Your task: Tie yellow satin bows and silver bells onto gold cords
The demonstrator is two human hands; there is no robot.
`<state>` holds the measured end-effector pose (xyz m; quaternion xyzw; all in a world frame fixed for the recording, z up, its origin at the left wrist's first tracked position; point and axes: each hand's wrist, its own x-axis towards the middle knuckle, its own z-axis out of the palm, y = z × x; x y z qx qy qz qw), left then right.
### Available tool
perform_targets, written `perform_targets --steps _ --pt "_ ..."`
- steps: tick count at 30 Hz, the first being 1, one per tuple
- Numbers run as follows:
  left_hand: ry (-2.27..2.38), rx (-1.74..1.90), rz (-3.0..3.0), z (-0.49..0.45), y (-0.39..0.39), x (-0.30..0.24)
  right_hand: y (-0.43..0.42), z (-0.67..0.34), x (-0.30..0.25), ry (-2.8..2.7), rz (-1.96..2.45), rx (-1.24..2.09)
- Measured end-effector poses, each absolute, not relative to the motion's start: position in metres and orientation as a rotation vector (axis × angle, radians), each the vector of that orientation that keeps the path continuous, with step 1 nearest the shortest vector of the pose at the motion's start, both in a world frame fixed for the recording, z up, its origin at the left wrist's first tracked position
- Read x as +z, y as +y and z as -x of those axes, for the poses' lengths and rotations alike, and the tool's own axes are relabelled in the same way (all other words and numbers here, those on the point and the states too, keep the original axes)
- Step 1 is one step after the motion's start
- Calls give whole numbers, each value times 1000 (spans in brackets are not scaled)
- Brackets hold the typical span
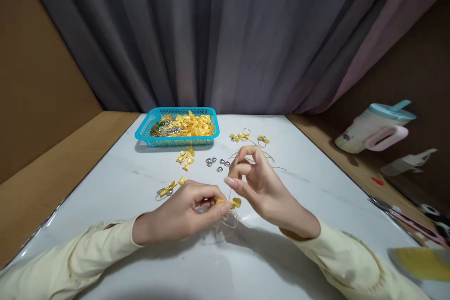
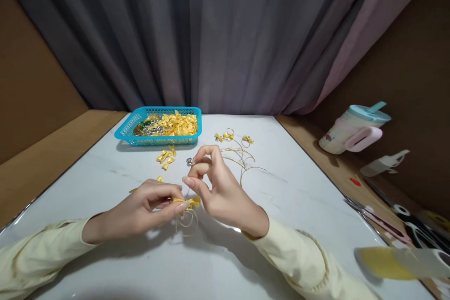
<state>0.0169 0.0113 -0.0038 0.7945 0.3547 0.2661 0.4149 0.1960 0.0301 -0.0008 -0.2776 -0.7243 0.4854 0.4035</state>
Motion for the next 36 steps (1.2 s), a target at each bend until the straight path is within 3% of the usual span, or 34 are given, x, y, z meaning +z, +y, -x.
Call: perform_targets --steps 7,13,24,36 --pt "857 720 -1978 -15 12 -7 41 -202 11 -2225 772 1371" --pt "840 715 -1924 -15 11 -9 36 -196 6 -2095 714 1527" --pt "790 604 -1831 -20 1 -11 49 -208 13 -1899 965 1171" --pt "620 490 -1816 -31 -12 -24 116 -255 -15 -1369 1077 950"
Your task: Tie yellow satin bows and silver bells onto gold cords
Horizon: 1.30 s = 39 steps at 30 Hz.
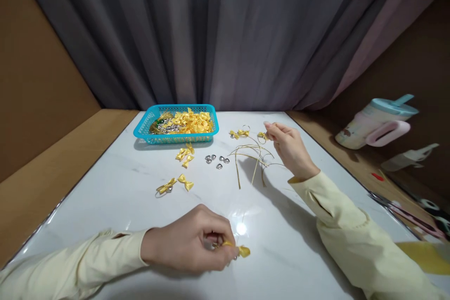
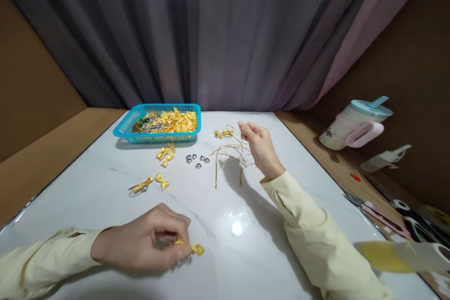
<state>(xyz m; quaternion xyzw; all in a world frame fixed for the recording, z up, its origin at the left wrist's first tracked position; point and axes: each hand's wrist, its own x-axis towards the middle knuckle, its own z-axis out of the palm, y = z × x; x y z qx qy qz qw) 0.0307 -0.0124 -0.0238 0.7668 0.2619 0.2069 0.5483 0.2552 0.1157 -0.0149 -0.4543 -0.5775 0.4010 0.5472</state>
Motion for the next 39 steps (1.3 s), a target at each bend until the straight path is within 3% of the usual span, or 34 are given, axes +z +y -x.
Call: perform_targets --steps 10,16,21,29,39 --pt "561 552 -1936 -30 -10 -24 115 -253 -17 -1251 1089 1186" --pt "653 735 -2352 -27 8 -46 113 -250 -8 -1257 1066 1625" --pt "723 705 -2835 -10 37 -55 104 -248 -6 -1368 1113 1793" --pt "747 768 -3284 6 53 -43 74 -221 -15 -2170 1161 1783" --pt "490 823 -3567 4 46 -37 52 -199 -14 -2161 1046 1758"
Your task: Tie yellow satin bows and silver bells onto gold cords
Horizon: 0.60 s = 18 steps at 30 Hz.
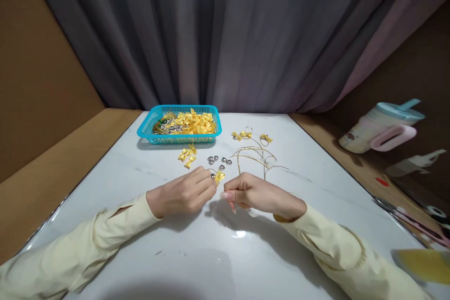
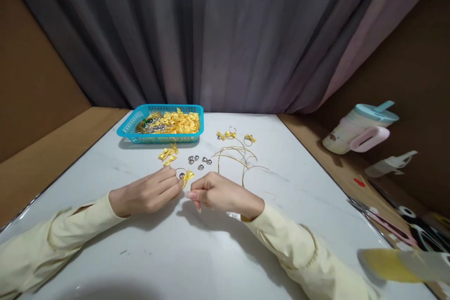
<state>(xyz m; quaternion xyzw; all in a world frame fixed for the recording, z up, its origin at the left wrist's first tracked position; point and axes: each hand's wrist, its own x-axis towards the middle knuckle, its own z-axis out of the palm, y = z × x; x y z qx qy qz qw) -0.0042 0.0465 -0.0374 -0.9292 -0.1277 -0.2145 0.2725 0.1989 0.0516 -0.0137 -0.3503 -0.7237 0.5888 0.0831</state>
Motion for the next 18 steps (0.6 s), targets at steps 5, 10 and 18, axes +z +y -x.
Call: perform_targets --steps 5,10,18 --pt "-306 -542 2515 5 46 -32 53 -201 -16 -2102 1003 1764" --pt "-315 -562 2530 5 47 -30 54 -202 -15 -2069 971 1791" --pt "-503 -673 2788 5 46 -32 58 -204 -17 -2052 965 1801"
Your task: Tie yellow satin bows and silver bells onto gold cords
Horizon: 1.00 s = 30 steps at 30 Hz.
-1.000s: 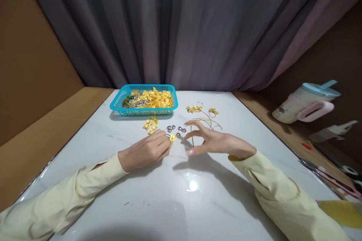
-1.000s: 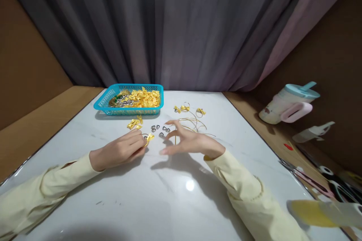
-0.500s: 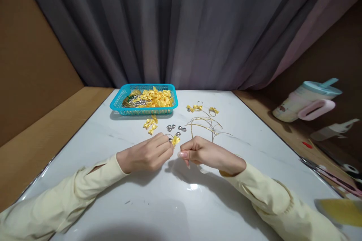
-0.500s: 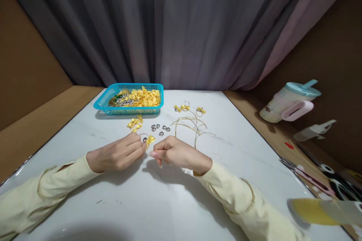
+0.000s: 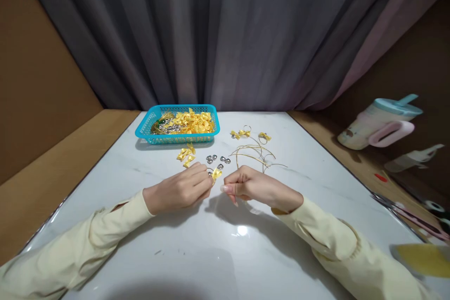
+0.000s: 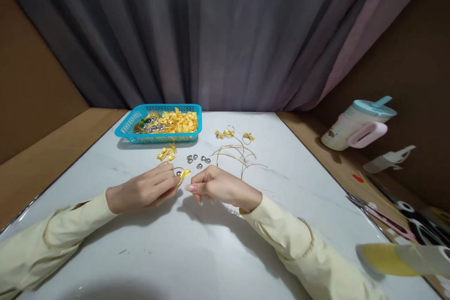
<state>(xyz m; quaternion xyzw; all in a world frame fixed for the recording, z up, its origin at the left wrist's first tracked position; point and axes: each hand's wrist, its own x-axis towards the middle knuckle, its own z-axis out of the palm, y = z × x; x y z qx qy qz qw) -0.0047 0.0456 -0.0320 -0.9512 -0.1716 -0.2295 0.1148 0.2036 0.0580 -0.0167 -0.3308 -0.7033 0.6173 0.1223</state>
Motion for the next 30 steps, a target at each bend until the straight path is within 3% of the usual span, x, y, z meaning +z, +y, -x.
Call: perform_targets --steps 9,15,30 --pt "-1325 -822 3526 -1 42 -9 67 -214 -7 -1975 986 1870" --pt "-1872 -847 3520 -4 37 -1 63 -214 1 -2005 1031 1786" --pt "-2357 -1008 3542 -11 33 7 57 -213 11 -2072 1053 1711"
